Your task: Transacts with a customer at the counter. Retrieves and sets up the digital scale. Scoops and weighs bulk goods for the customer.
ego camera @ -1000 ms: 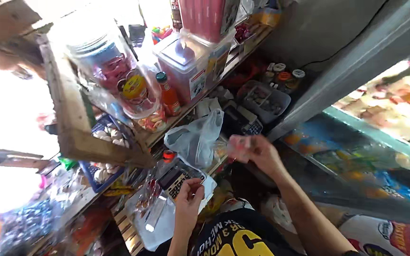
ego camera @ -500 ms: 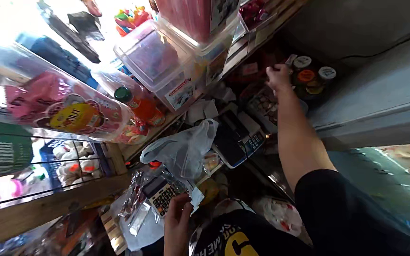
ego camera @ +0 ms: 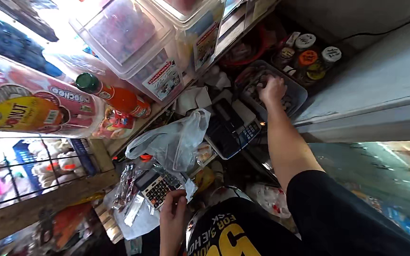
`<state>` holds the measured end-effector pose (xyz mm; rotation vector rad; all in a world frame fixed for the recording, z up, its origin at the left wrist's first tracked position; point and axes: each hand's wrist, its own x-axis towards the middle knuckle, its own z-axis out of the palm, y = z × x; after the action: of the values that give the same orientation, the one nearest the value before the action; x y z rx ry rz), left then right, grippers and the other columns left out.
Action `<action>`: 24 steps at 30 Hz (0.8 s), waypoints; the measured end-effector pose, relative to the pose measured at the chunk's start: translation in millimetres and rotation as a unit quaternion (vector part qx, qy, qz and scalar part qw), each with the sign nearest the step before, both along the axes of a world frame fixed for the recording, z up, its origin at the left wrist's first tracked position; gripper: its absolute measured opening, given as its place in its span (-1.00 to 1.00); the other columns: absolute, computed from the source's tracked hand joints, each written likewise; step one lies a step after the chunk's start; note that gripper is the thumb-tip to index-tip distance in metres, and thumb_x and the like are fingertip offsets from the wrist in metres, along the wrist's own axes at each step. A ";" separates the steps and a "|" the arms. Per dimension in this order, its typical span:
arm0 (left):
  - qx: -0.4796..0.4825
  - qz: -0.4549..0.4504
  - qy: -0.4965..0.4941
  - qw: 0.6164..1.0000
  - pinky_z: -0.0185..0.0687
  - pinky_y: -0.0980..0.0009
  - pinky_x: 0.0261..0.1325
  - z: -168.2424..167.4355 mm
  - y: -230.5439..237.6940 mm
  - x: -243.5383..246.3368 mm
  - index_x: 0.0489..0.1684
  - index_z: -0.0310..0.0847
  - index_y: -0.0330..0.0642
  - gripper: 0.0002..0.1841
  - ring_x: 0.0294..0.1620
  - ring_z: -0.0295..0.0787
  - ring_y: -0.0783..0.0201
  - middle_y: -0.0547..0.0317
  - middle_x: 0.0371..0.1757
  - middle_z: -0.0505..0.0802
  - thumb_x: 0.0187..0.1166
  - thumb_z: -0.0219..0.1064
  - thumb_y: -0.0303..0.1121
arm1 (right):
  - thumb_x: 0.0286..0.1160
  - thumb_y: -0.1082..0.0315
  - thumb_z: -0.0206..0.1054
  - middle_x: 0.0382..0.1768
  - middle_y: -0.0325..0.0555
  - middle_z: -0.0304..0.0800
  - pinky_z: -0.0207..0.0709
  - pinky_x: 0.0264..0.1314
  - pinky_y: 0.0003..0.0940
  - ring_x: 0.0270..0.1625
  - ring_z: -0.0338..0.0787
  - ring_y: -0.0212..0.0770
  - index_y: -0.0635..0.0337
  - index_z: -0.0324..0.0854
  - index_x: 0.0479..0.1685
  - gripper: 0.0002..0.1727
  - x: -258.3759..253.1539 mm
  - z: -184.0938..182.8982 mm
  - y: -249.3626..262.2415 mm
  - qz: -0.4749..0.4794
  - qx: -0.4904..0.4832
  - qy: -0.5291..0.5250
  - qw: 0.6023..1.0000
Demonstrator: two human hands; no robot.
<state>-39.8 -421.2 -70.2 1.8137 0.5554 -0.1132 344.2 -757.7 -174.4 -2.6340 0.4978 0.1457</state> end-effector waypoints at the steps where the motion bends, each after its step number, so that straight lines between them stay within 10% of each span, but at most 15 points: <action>1: -0.003 0.000 0.002 1.000 0.80 0.46 0.00 -0.8 0.4 -2.4 0.13 0.66 -0.32 -0.75 -0.11 0.84 0.38 0.18 -0.03 0.86 0.64 0.19 -0.40 | 0.40 0.23 0.50 0.46 0.31 0.59 0.20 0.53 0.48 0.63 0.40 0.37 0.17 0.72 0.28 -0.55 1.2 0.0 -2.7 -0.005 0.008 0.002 1.000; 4: -0.005 0.012 0.006 1.000 0.80 0.46 0.00 -2.0 2.2 -6.6 0.11 0.66 -0.32 -0.76 -0.12 0.84 0.39 0.18 -0.04 0.86 0.63 0.19 -0.43 | 0.47 0.26 0.48 0.28 0.34 0.71 0.30 0.51 0.39 0.43 0.63 0.32 0.32 0.67 0.25 -0.57 -4.2 8.4 -12.5 -0.041 0.099 -0.068 0.992; 9: 0.008 0.015 0.010 1.000 0.80 0.47 0.01 -3.0 5.8 -3.8 0.12 0.65 -0.33 -0.75 -0.11 0.83 0.42 0.19 -0.03 0.85 0.62 0.19 -0.43 | 0.67 0.41 0.04 0.16 0.08 0.53 0.67 -0.01 -0.31 -0.06 0.71 -0.22 0.36 0.24 0.52 -0.54 -22.5 6.3 -26.8 -0.173 0.392 -0.207 0.880; 12: 0.027 0.001 0.015 1.000 0.81 0.45 0.01 -4.3 3.3 0.9 0.13 0.65 -0.35 -0.73 -0.10 0.84 0.42 0.17 -0.02 0.86 0.62 0.20 -0.40 | 0.57 0.38 0.23 0.38 0.33 0.54 0.50 0.41 0.07 0.37 0.61 0.14 0.43 0.56 0.34 -0.58 -29.0 15.2 -31.2 -0.128 0.242 -0.108 0.956; 15: 0.023 -0.009 0.009 1.000 0.80 0.47 0.00 -6.2 -1.1 4.2 0.12 0.65 -0.35 -0.74 -0.11 0.84 0.42 0.18 -0.04 0.86 0.62 0.20 -0.41 | 0.45 0.32 0.44 0.33 0.31 0.68 0.41 0.40 0.42 0.43 0.62 0.37 0.16 0.79 0.18 -0.67 -23.8 14.6 -22.3 -0.047 0.076 -0.022 0.996; 24: 0.046 -0.022 0.006 0.999 0.80 0.49 0.02 -10.1 -1.1 7.0 0.11 0.68 -0.31 -0.75 -0.10 0.84 0.43 0.20 -0.05 0.87 0.63 0.20 -0.41 | 0.41 0.38 0.43 0.19 0.32 0.78 0.34 0.41 0.45 0.37 0.67 0.37 0.29 0.79 0.07 -0.71 -13.3 15.4 -0.4 -0.001 -0.056 0.075 0.996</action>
<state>-32.8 -422.3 -80.4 1.9169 0.5373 -0.1296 330.8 -758.1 -159.0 -2.7448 0.5736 0.3258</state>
